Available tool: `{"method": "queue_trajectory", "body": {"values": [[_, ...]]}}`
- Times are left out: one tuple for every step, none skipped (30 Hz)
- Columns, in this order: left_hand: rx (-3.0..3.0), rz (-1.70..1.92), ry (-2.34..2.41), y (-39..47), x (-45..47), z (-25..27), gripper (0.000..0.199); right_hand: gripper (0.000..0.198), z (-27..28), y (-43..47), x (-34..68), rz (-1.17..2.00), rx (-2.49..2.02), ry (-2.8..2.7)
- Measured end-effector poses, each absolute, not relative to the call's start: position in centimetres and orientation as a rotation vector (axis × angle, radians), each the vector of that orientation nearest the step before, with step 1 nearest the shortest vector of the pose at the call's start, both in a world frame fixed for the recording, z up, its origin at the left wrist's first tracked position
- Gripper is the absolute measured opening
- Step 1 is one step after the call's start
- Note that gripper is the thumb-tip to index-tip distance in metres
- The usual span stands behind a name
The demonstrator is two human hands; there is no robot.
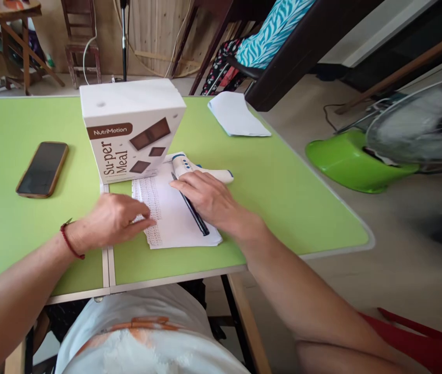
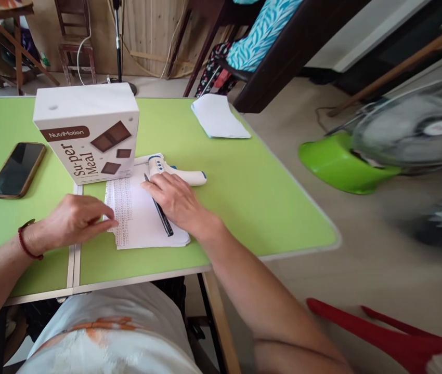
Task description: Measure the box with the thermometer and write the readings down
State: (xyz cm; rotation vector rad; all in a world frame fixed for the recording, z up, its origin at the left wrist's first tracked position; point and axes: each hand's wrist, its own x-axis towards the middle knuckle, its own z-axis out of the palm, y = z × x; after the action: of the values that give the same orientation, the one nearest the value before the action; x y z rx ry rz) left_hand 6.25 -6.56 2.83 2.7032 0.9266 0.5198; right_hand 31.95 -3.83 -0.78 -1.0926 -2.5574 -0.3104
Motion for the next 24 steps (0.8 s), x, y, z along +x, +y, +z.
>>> {"method": "queue_trajectory", "body": {"values": [[2.631, 0.775, 1.024, -6.2, 5.8, 3.1, 0.027, 0.032, -1.2, -3.7, 31.8, -0.330, -1.083, -2.553], [2.536, 1.041, 1.164, -5.7, 5.4, 3.2, 0.029, 0.033, -1.6, -3.6, 31.8, -0.338, -1.065, -2.537], [2.419, 1.290, 1.316, -5.2, 4.8, 3.3, 0.029, 0.035, -2.0, -3.5, 31.9, -0.342, -1.050, -2.506], [2.292, 1.498, 1.452, -4.5, 4.3, 3.2, 0.030, 0.036, -2.2, -3.4, 32.1, -0.351, -1.048, -2.456], [2.176, 1.649, 1.537, -3.7, 3.7, 3.0, 0.035, 0.037, -2.3, -3.2, 32.4, -0.364, -1.076, -2.389], [2.100, 1.725, 1.533, -2.9, 3.2, 2.6, 0.046, 0.038, -2.4, -3.0, 32.8, -0.378, -1.138, -2.311], [2.063, 1.733, 1.470, -2.0, 2.6, 2.1, 0.058, 0.039, -2.4, -2.7, 33.3, -0.387, -1.228, -2.235], [2.047, 1.693, 1.394, -1.1, 2.2, 1.6, 0.068, 0.043, -2.4, -2.5, 33.7, -0.387, -1.334, -2.174], [2.031, 1.648, 1.323, -0.3, 1.9, 1.0, 0.080, 0.047, -2.4, -2.2, 34.2, -0.368, -1.436, -2.142], [2.018, 1.586, 1.258, 0.4, 1.6, 0.5, 0.089, 0.052, -2.5, -2.0, 34.5, -0.331, -1.520, -2.144], [2.010, 1.521, 1.194, 0.9, 1.5, 0.0, 0.095, 0.056, -2.6, -1.8, 34.8, -0.284, -1.579, -2.172], [1.996, 1.462, 1.136, 1.4, 1.5, -0.5, 0.098, 0.057, -2.8, -1.6, 35.0, -0.239, -1.606, -2.211], [1.983, 1.412, 1.089, 1.7, 1.6, -0.8, 0.098, 0.057, -3.0, -1.4, 35.1, -0.203, -1.611, -2.246], [1.970, 1.378, 1.058, 1.8, 1.8, -1.0, 0.097, 0.055, -3.3, -1.2, 35.1, -0.180, -1.603, -2.267], [1.958, 1.358, 1.055, 1.8, 2.0, -1.1, 0.096, 0.053, -3.5, -1.1, 35.1, -0.167, -1.591, -2.271], [1.946, 1.352, 1.080, 1.6, 2.2, -1.0, 0.094, 0.052, -3.7, -1.0, 35.1, -0.163, -1.582, -2.258], [1.936, 1.356, 1.126, 1.4, 2.5, -0.8, 0.091, 0.052, -3.8, -1.0, 35.1, -0.161, -1.580, -2.228], [1.926, 1.366, 1.178, 1.1, 2.6, -0.5, 0.087, 0.053, -3.7, -1.0, 35.1, -0.158, -1.584, -2.184], [1.916, 1.377, 1.222, 0.7, 2.7, -0.1, 0.084, 0.054, -3.5, -1.1, 35.1, -0.152, -1.590, -2.123], [1.901, 1.389, 1.254, 0.3, 2.7, 0.4, 0.080, 0.054, -3.0, -1.4, 35.0, -0.142, -1.588, -2.047], [1.884, 1.399, 1.269, -0.1, 2.6, 0.8, 0.078, 0.055, -2.4, -1.8, 34.8, -0.119, -1.571, -1.960], [1.861, 1.406, 1.268, -0.5, 2.4, 1.2, 0.076, 0.054, -1.5, -2.5, 34.6, -0.082, -1.536, -1.866], [1.836, 1.406, 1.253, -0.8, 2.2, 1.4, 0.075, 0.051, -0.4, -3.3, 34.1, -0.021, -1.479, -1.777], [1.807, 1.401, 1.224, -1.0, 1.9, 1.6, 0.073, 0.046, 0.7, -4.3, 33.5, 0.073, -1.397, -1.692]]}}
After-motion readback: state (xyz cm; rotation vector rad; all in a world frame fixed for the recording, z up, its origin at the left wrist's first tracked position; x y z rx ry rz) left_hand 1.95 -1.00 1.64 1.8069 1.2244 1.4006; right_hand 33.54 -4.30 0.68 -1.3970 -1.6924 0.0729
